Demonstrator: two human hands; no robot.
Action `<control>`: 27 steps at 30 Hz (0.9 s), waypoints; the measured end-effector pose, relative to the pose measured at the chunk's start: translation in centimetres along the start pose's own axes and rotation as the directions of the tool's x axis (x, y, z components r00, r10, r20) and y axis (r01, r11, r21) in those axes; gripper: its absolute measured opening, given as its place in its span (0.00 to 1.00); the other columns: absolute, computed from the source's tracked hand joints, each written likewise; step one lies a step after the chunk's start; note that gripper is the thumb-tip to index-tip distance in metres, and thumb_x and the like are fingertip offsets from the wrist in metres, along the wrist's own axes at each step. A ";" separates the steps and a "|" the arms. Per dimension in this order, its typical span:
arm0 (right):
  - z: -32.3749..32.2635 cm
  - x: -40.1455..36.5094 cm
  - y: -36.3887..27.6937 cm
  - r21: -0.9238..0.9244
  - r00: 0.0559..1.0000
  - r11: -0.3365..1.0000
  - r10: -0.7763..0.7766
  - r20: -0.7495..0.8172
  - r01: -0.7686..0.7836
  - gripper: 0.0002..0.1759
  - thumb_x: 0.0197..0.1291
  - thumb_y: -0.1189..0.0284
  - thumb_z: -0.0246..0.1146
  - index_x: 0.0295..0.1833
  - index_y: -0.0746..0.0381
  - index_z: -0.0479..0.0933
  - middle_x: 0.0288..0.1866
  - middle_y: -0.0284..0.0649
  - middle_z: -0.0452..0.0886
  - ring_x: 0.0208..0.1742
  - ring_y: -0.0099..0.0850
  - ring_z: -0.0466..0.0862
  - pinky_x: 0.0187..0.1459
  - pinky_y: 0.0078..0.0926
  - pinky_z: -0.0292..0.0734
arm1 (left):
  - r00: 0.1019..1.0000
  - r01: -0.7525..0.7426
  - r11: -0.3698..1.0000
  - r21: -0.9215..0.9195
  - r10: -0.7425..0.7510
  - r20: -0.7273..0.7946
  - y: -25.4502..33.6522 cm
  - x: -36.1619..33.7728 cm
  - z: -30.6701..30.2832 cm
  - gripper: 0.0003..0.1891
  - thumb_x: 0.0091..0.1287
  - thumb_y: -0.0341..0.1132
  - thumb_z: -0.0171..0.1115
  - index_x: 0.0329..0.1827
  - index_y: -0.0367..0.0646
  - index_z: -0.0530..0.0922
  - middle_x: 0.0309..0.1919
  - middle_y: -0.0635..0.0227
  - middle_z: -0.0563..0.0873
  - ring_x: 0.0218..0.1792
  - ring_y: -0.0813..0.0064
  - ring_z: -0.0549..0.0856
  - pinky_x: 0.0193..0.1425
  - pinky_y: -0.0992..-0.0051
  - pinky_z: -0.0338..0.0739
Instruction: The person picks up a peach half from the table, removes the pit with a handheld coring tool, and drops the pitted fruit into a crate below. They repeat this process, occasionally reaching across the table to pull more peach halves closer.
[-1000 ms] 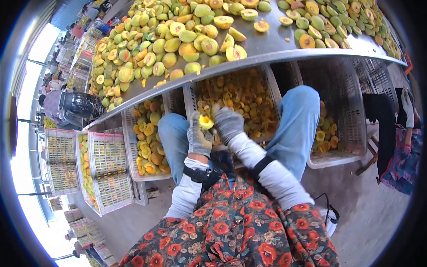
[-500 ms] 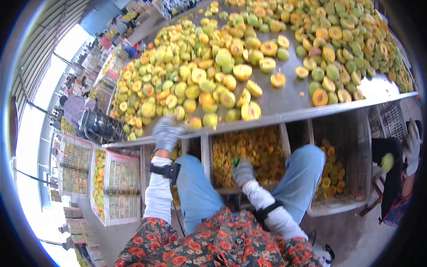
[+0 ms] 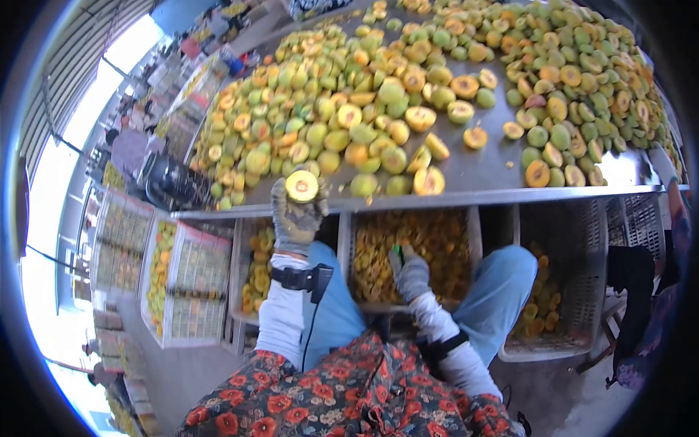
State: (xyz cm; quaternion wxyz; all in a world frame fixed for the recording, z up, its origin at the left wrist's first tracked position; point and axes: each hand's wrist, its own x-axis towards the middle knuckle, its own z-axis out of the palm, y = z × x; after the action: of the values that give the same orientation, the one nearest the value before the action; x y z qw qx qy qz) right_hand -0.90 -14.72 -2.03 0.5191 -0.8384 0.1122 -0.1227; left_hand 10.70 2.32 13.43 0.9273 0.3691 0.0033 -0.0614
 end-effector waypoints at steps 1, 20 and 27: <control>-0.3 0.5 -1.3 -0.100 1.000 0.995 0.004 0.008 -0.003 0.15 0.60 0.60 0.56 0.33 0.61 0.71 0.22 0.53 0.74 0.26 0.52 0.76 0.27 0.45 0.69 | 0.992 0.099 0.994 0.046 -0.102 0.078 -0.2 -0.8 -1.4 0.29 0.62 0.60 0.48 0.52 0.44 0.73 0.29 0.58 0.82 0.19 0.69 0.80 0.20 0.75 0.76; -3.1 -0.6 -9.6 -0.023 0.959 0.993 -0.106 0.261 0.116 0.20 0.62 0.57 0.54 0.36 0.65 0.72 0.21 0.53 0.75 0.26 0.48 0.78 0.26 0.40 0.70 | 0.978 0.130 0.973 -0.189 -0.157 -0.139 -6.7 -7.2 -2.3 0.18 0.65 0.49 0.52 0.45 0.43 0.72 0.42 0.58 0.80 0.41 0.60 0.81 0.42 0.63 0.79; -2.0 -1.4 -10.3 -0.301 0.931 0.900 -0.233 0.279 0.316 0.18 0.61 0.58 0.52 0.45 0.63 0.70 0.23 0.48 0.77 0.27 0.45 0.79 0.27 0.40 0.73 | 0.972 -0.071 0.995 0.071 0.085 -0.220 -7.3 -8.2 0.6 0.26 0.65 0.59 0.46 0.38 0.41 0.73 0.30 0.57 0.80 0.28 0.66 0.81 0.32 0.73 0.80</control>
State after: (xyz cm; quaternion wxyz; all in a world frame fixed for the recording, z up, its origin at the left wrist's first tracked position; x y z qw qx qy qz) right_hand -2.23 -11.48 7.95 0.3531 -0.9313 -0.0510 -0.0731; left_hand 1.70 -2.40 9.28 0.9108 0.4024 0.0908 0.0167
